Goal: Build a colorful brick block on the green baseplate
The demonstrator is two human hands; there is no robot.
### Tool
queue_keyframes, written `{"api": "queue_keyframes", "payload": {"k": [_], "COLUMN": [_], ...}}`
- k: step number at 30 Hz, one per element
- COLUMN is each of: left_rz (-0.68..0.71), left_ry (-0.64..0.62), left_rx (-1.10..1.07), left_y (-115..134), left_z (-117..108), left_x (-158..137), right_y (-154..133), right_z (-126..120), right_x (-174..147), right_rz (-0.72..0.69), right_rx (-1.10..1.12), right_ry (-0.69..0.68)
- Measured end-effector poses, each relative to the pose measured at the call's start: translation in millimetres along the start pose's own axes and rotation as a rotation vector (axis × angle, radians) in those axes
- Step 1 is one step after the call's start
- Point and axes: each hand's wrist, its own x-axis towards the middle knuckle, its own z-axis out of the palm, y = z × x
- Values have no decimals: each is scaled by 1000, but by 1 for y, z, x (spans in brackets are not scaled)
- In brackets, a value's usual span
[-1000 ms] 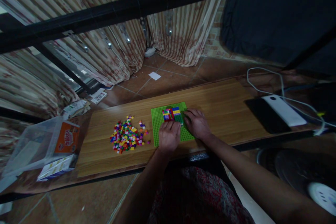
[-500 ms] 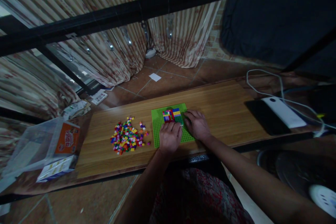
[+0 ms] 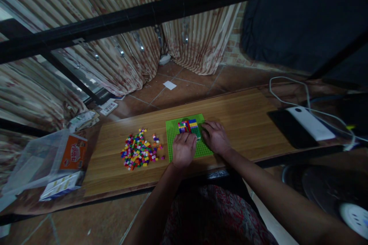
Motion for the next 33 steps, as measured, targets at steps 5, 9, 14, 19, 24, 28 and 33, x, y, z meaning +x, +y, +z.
{"api": "queue_keyframes", "payload": {"k": [5,9,14,19,24,28,33], "left_rz": [-40,-31,7,14,19,-3,-51], "left_ry": [35,73,35,-34,-154,-176,-106], "left_rx": [-36,-30,22,70,98,117,67], "left_y": [0,-1,0,4,6,10,11], "left_z": [4,6,4,1,-6,-7,-8], "left_x": [1,-2,-3,-1,0,0,-10], "right_y": [1,2,2,3,7,12,21], "right_z": [1,2,2,3,7,12,18], "right_x": [0,0,-1,-1,-4,-5,-7], "right_rz": [-2,6,-2,-2,-32,-75,-117], "right_rx": [9,2,-10,-26,-33,-62,-75], "right_ry": [8,7,-5,1,23,28,51]}}
